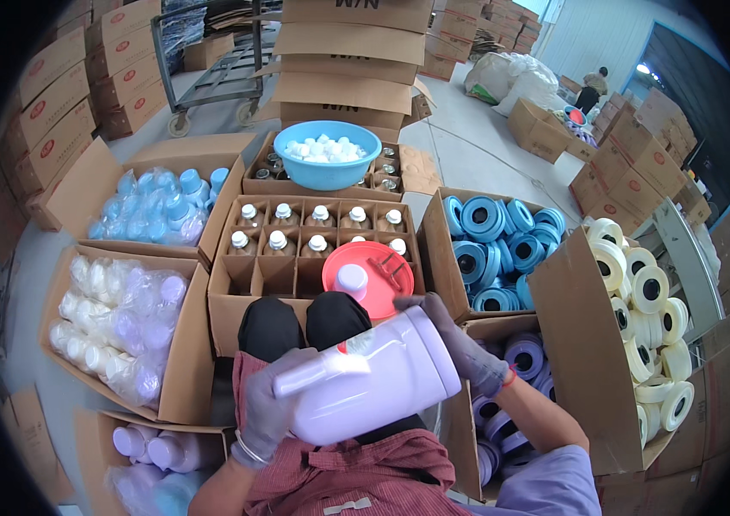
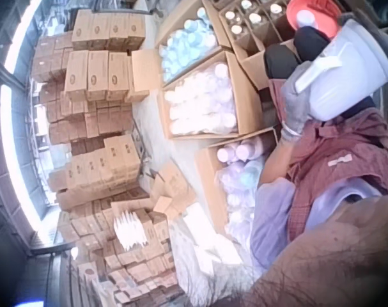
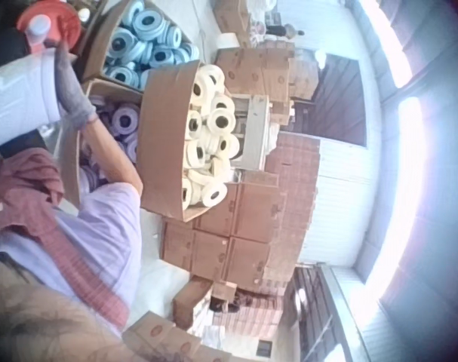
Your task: The person assembles thermos flasks by inserting inner metal liners into plastic bodies, adding gaskets and caps, and wrapping each unit in plastic. The person handles blue, purple, and white flask bodies, gaskets, and caps from nearby boxes.
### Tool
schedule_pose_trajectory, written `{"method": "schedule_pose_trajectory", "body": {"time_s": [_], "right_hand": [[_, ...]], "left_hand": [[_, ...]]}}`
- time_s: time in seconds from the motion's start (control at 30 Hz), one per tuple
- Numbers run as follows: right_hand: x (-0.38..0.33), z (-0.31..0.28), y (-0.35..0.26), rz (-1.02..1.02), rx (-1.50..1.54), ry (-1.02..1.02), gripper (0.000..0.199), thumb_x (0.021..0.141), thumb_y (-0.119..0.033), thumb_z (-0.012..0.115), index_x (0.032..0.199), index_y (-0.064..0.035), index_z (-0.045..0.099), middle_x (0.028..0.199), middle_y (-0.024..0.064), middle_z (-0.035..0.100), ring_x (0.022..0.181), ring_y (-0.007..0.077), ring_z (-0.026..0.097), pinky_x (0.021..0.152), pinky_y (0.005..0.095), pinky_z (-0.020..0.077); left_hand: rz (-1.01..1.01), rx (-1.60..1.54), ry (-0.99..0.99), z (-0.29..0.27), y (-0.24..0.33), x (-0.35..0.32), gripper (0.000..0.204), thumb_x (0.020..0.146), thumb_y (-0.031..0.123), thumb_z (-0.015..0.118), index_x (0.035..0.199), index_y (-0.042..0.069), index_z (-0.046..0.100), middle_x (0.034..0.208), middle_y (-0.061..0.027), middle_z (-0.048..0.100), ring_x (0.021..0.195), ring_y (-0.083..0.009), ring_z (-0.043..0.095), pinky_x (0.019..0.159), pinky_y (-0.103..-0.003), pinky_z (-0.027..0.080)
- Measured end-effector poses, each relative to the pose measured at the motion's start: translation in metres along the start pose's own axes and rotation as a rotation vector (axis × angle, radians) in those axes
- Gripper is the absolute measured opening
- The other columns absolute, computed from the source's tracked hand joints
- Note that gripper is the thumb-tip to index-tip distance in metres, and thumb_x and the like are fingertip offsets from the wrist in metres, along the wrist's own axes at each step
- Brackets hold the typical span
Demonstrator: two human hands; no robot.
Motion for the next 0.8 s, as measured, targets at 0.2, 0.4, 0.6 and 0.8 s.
{"method": "schedule_pose_trajectory", "body": {"time_s": [0.2, 0.4, 0.6, 0.8], "right_hand": [[0.001, 0.010, -0.011, -0.040, -0.045, -0.203, 0.059, 0.101, -0.041, 0.048, 0.148, -0.0064, 0.038, 0.146, 0.0106, 0.040, 0.137, 0.0234, 0.038, 0.113, 0.0332, 0.0295], [0.020, 0.019, 0.002, 0.356, -0.029, -0.115, 0.050, 0.104, -0.033, 0.044, 0.144, -0.0044, 0.041, 0.134, 0.0107, 0.048, 0.126, 0.0259, 0.048, 0.111, 0.0349, 0.0350], [0.019, 0.077, 0.013, -0.989, -0.907, -0.286, 0.055, 0.090, -0.023, 0.062, 0.141, -0.0124, 0.045, 0.139, 0.0168, 0.044, 0.130, 0.0423, 0.040, 0.105, 0.0521, 0.0372], [-0.027, 0.102, -0.042, -0.793, -0.721, -0.589, 0.081, 0.077, -0.048, 0.073, 0.145, -0.0167, 0.043, 0.148, 0.0183, 0.038, 0.137, 0.0453, 0.034, 0.107, 0.0597, 0.0280]], "left_hand": [[-0.220, -0.392, 0.184, 0.016, -0.027, -0.023, 0.024, 0.091, 0.007, 0.060, 0.110, -0.003, 0.071, 0.105, -0.0113, 0.072, 0.100, -0.0196, 0.067, 0.093, -0.033, 0.051], [0.085, 0.105, -0.055, 0.005, -0.013, -0.037, 0.047, 0.081, 0.012, 0.076, 0.124, -0.004, 0.061, 0.115, -0.0189, 0.067, 0.106, -0.0311, 0.067, 0.099, -0.038, 0.049], [-0.333, 0.234, -0.449, -0.011, 0.004, -0.040, 0.075, 0.089, 0.030, 0.074, 0.150, 0.001, 0.040, 0.106, -0.0105, 0.068, 0.098, -0.0179, 0.066, 0.085, -0.032, 0.051], [-0.653, -0.283, -0.451, -0.061, -0.045, -0.050, 0.043, 0.102, 0.026, 0.055, 0.138, 0.002, 0.057, 0.086, 0.0015, 0.066, 0.070, -0.0017, 0.055, 0.060, -0.019, 0.044]]}}
Point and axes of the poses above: each hand's wrist, its own x-axis towards the middle knuckle, its own z-axis out of the palm, y = z × x, the point moved 2 cm from there along x, towards the middle knuckle
